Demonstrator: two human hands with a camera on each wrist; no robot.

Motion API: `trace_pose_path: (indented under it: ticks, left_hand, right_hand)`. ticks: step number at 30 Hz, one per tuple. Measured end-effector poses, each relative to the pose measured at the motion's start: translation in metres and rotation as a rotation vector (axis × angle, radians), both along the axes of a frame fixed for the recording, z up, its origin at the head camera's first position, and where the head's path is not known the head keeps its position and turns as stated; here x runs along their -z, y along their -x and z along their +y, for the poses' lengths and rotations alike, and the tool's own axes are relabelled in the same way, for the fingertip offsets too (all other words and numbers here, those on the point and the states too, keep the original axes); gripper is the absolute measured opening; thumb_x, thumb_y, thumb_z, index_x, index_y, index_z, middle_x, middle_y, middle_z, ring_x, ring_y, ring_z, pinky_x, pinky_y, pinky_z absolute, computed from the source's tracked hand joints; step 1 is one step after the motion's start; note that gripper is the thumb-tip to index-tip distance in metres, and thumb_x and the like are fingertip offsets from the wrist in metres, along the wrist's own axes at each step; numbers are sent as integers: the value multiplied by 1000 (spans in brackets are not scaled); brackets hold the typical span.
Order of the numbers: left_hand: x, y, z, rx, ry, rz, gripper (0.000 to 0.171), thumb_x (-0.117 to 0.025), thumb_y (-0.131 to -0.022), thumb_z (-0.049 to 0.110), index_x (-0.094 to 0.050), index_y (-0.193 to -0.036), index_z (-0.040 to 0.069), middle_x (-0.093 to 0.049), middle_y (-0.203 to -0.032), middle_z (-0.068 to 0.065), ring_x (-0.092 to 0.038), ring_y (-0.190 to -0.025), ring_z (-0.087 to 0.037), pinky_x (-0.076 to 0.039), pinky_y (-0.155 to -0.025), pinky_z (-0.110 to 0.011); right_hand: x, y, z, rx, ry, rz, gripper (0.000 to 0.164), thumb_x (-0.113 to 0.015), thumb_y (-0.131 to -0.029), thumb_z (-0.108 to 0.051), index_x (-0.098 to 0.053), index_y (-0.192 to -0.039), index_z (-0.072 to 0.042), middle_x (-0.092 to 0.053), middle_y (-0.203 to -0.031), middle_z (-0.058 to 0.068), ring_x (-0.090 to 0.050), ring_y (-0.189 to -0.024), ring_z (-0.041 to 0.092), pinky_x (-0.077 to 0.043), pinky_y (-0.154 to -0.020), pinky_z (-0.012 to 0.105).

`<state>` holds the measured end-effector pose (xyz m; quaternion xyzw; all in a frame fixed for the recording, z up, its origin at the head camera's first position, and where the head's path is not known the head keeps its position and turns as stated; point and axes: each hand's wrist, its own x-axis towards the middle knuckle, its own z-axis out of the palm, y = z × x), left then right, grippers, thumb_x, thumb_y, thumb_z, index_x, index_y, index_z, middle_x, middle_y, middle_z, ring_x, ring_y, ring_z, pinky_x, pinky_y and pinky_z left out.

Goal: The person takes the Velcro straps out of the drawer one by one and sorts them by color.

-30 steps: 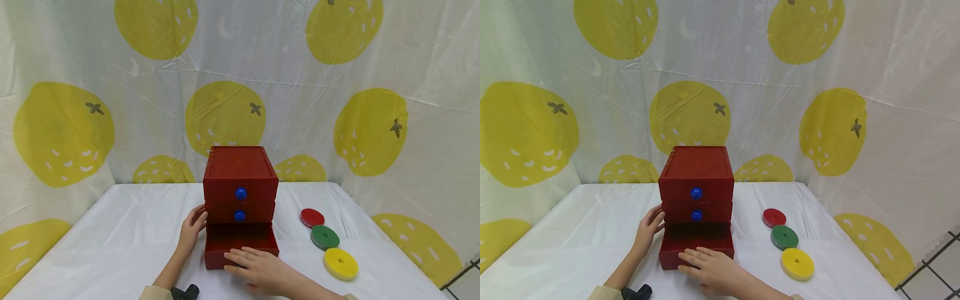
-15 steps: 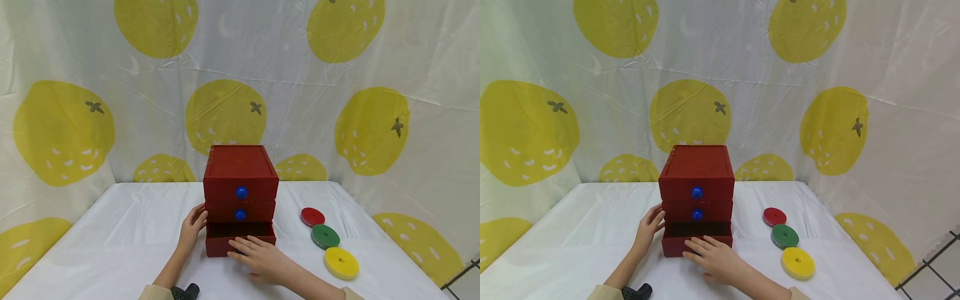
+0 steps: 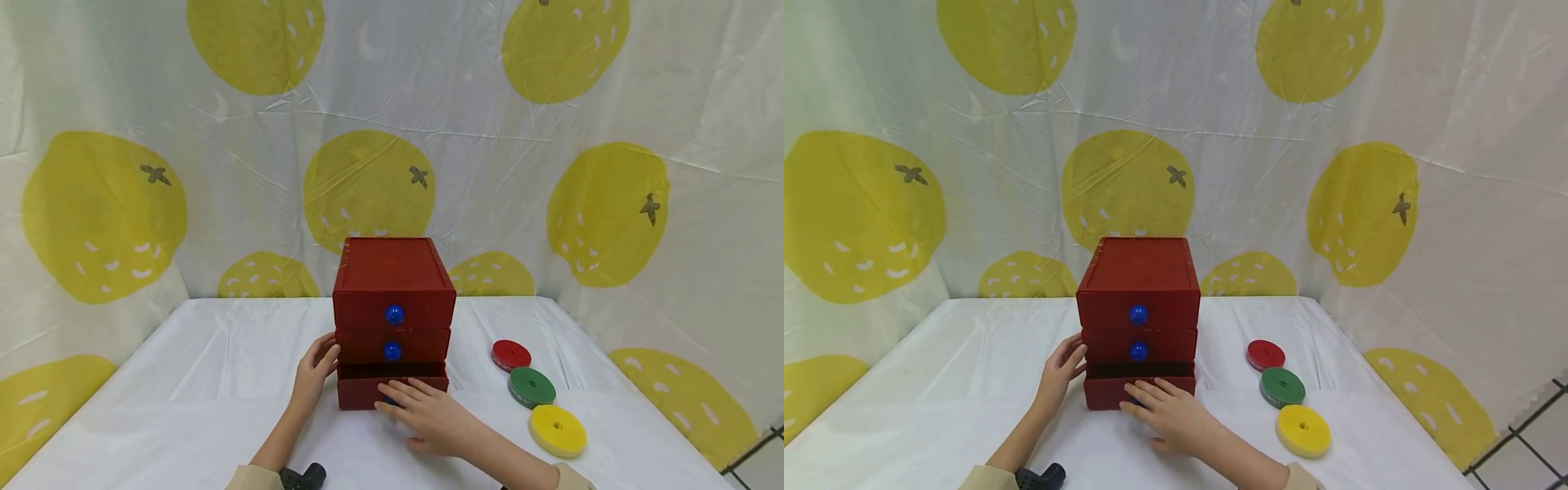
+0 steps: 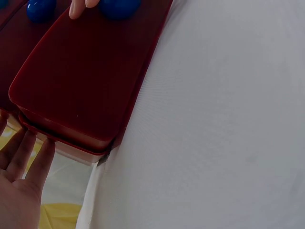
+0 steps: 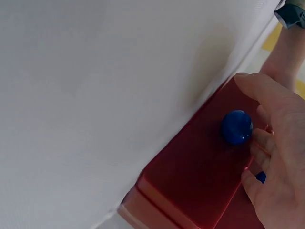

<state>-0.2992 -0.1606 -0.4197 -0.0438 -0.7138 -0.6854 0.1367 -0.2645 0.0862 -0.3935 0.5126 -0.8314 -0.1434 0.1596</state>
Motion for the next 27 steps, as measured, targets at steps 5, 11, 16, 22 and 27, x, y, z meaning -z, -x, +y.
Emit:
trace_pose_path:
  ticks: [5, 11, 16, 22, 27]
  left_hand:
    - [1, 1, 1, -1, -5, 5, 41, -53, -92, 28, -48, -128, 10, -53, -127, -12, -55, -99, 6, -50, -87, -26]
    - [1, 1, 1, -8, 1, 1, 41, -53, -92, 27, -48, -128, 9, -53, -127, -13, -55, -98, 7, -50, -87, -25]
    - [2, 0, 1, -9, 5, -2, 41, -52, -92, 28, -48, -128, 9, -53, -127, -13, -55, -97, 7, -50, -88, -27]
    - [0, 0, 1, -9, 7, -4, 42, -52, -92, 29, -48, -128, 10, -52, -128, -12, -55, -98, 7, -50, -88, -27]
    - [-1, 1, 1, -11, -2, -6, 41, -53, -91, 28, -48, -128, 9, -53, -127, -12, -55, -98, 7, -51, -87, -26]
  right_hand:
    - [0, 2, -1, -3, 2, 16, 68, -63, -79, -47, -37, -138, -26, -37, -144, -2, -37, -132, 16, -35, -106, 36]
    - [0, 6, -2, 9, -6, 8, 69, -63, -78, -48, -36, -139, -27, -37, -145, -2, -37, -132, 16, -35, -106, 36]
    - [2, 10, -2, 12, -6, -2, 70, -62, -79, -49, -36, -139, -26, -36, -145, -2, -36, -132, 16, -35, -106, 36]
    - [3, 14, -2, 9, 3, 12, 69, -62, -80, -48, -36, -139, -25, -36, -145, -1, -35, -133, 15, -35, -107, 36]
    - [2, 17, -3, 8, 12, 25, 68, -62, -80, -47, -37, -138, -25, -36, -145, 0, -35, -133, 16, -35, -106, 36]
